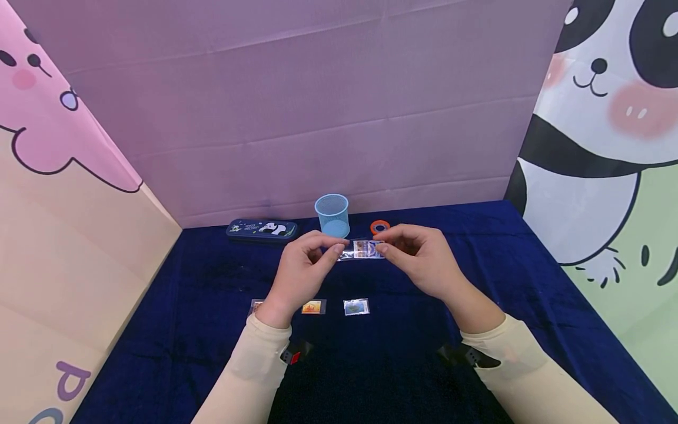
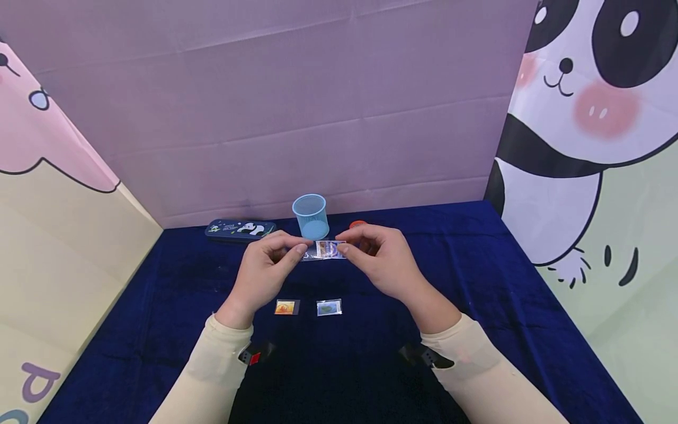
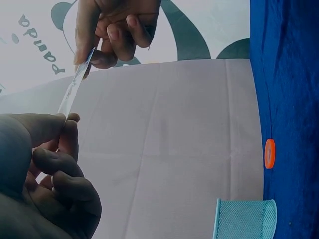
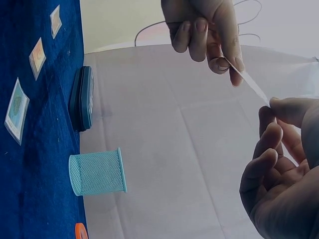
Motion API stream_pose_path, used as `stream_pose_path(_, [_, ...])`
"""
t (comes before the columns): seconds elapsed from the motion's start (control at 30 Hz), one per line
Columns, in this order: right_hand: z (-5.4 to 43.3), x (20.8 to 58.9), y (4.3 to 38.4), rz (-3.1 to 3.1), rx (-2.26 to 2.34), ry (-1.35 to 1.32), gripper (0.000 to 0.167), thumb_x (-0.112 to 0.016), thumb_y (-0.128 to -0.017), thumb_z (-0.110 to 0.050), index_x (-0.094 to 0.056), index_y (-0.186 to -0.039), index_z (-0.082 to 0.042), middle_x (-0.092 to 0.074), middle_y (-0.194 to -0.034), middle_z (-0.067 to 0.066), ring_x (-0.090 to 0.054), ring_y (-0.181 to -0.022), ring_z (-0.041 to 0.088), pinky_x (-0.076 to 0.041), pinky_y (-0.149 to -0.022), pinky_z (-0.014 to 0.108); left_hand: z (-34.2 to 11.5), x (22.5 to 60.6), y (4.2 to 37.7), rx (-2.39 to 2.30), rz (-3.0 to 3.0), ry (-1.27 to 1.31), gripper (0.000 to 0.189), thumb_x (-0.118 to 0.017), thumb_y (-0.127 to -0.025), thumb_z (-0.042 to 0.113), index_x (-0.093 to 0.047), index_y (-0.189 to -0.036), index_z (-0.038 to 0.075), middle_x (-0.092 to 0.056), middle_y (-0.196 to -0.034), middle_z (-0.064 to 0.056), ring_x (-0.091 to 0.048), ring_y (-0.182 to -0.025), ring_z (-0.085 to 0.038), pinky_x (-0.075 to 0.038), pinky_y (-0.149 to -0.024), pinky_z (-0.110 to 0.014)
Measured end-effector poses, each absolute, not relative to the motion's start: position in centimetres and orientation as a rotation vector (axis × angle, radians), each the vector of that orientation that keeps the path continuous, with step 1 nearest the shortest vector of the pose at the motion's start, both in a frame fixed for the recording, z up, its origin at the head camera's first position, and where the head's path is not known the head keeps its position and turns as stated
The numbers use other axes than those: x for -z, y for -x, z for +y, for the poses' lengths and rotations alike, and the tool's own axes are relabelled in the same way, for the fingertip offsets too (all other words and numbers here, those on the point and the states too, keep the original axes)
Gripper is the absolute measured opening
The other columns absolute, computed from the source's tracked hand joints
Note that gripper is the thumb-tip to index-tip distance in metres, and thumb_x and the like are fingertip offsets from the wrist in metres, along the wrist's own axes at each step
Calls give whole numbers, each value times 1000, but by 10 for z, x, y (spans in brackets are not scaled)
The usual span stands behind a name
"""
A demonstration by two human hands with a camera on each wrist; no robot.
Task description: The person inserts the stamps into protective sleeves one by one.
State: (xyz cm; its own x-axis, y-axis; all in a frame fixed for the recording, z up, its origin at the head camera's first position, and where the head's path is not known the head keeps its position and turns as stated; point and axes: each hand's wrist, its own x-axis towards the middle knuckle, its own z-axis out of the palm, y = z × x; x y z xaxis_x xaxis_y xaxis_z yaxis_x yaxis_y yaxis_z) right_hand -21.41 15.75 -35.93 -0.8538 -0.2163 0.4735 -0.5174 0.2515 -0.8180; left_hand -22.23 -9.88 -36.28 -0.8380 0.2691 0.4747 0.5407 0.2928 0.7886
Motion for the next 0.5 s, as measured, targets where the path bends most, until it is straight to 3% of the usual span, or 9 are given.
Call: stream_pose_path(0.5, [156,360,213,-2262,-1635,-627,7,-75,-99,-15,-78,-105,-13,-69,-89,3,-54,-68,22,-45,-57,29,-97,363,222,1622,-2245,660,13,-77,-99,27,-82,-103,15,-59,-73,-6,-43,-57,-22,-33,-51,-28])
